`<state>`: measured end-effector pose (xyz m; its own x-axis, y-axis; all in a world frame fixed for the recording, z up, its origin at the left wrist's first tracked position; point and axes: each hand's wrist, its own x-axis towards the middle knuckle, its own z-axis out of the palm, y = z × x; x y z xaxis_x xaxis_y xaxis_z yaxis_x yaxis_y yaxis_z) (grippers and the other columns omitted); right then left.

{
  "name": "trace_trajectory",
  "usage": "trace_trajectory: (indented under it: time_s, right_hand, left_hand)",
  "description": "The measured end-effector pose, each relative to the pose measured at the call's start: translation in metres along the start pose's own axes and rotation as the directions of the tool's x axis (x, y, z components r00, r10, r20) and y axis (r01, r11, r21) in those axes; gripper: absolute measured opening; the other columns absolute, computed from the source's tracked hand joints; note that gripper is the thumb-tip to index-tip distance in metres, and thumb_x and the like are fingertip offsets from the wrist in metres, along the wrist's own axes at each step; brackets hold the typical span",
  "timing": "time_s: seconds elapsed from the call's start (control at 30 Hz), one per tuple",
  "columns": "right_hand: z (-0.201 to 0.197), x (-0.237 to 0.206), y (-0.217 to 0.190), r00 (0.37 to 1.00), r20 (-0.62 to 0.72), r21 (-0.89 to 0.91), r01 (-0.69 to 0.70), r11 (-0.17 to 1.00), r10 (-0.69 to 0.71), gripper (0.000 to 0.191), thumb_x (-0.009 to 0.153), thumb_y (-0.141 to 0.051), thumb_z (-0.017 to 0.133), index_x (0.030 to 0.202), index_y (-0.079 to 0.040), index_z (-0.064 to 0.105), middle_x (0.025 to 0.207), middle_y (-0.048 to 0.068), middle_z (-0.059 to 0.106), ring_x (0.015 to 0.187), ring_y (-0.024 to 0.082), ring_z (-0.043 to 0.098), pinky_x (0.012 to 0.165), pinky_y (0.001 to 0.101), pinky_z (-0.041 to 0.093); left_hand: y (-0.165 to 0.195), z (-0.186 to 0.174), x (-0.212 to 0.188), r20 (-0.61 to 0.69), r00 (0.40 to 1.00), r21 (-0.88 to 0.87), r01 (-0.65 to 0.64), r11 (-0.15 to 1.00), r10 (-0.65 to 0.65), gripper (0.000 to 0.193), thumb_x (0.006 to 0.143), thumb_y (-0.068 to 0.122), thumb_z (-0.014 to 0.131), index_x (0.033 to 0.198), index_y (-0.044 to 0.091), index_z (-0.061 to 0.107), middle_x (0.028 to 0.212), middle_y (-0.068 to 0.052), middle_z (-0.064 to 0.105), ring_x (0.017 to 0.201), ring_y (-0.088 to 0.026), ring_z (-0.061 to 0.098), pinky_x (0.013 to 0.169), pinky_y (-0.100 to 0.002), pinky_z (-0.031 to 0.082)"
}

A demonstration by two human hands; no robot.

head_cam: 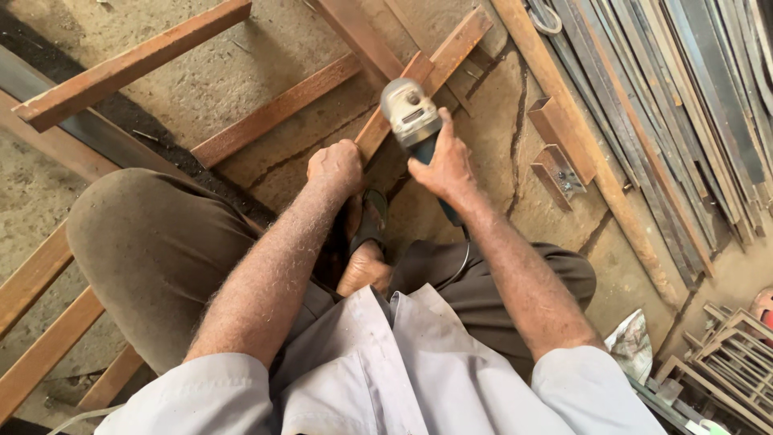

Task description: The person sits on the workshop floor holding an angle grinder in the right hand and repeatedly grinds the welded joints of a wooden-and-steel frame, repositioning the frame and lifting pieces aside between grinding passes, with sparks visible as the grinder contacts the metal.

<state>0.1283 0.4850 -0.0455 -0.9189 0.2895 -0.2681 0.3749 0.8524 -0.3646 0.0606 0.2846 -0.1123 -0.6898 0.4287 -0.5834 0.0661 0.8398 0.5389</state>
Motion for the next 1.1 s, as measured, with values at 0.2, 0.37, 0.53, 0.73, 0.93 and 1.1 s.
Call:
trace_trajectory:
  time_s: [0.2,0.37,0.53,0.73,0.93,1.1]
  right_hand:
    - [0.003,-0.001,-0.009,0.995,0.003,0.010,0.102,0.995,-0.102,0.110,0.073,-0.029,0.084,0.158,0.000,0.020,0.118,0.034,0.066,0.107,0.050,0.066,0.093,0.0526,0.054]
    - [-0.021,0.062,0.002,0.994,-0.067,0.082,-0.087,0.993,0.092,0.110,0.069,-0.030,0.080,0.156,0.003,0.020,0.116,0.028,0.067,0.099,0.040,0.073,0.088,0.0444,0.060]
    - [-0.042,0.085,0.020,0.981,-0.163,0.022,-0.099,0.995,0.102,0.100,0.071,-0.032,0.086,0.148,0.006,0.034,0.118,0.029,0.069,0.107,0.042,0.071,0.096,0.0455,0.056]
    - [-0.022,0.041,0.029,0.993,-0.114,-0.008,-0.032,0.999,0.031,0.105,0.073,-0.031,0.085,0.153,0.004,0.028,0.116,0.031,0.068,0.108,0.046,0.069,0.096,0.0489,0.054]
    - [0.005,-0.007,0.020,0.996,-0.017,0.013,0.091,0.996,-0.091,0.110,0.072,-0.029,0.086,0.157,0.000,0.023,0.115,0.033,0.067,0.107,0.050,0.067,0.094,0.0524,0.053]
    - [0.003,0.004,0.027,1.000,-0.023,0.024,0.010,1.000,-0.010,0.109,0.073,-0.030,0.084,0.157,0.000,0.022,0.116,0.033,0.067,0.108,0.048,0.067,0.096,0.0505,0.054]
  left_hand:
    - [-0.001,0.004,0.000,-0.020,1.000,-0.012,0.012,1.000,-0.012,0.025,0.083,0.016,0.071,0.106,0.005,0.072,0.109,-0.019,0.074,0.107,-0.036,0.071,0.091,-0.046,0.056]
    - [0.000,0.001,0.000,0.047,0.999,0.036,0.015,0.999,-0.017,0.027,0.080,0.018,0.075,0.104,0.006,0.073,0.108,-0.018,0.075,0.107,-0.034,0.071,0.091,-0.043,0.058]
    - [0.002,0.003,0.004,0.025,1.000,0.056,0.003,0.998,-0.005,0.028,0.078,0.018,0.076,0.103,0.006,0.073,0.106,-0.016,0.076,0.105,-0.033,0.073,0.087,-0.043,0.059]
    - [-0.001,0.006,0.006,0.037,0.999,0.047,-0.004,0.999,0.002,0.028,0.080,0.020,0.074,0.104,0.006,0.072,0.107,-0.017,0.074,0.107,-0.033,0.071,0.089,-0.043,0.058]
    - [-0.002,0.015,-0.005,-0.122,0.992,0.150,0.021,0.988,-0.002,0.032,0.090,0.018,0.067,0.115,-0.001,0.063,0.099,-0.019,0.078,0.093,-0.035,0.076,0.074,-0.048,0.061]
    - [-0.017,0.035,-0.024,-0.070,0.991,0.249,0.129,0.960,-0.115,0.049,0.089,0.034,0.072,0.115,-0.006,0.061,0.099,-0.017,0.076,0.090,-0.033,0.077,0.066,-0.050,0.063]
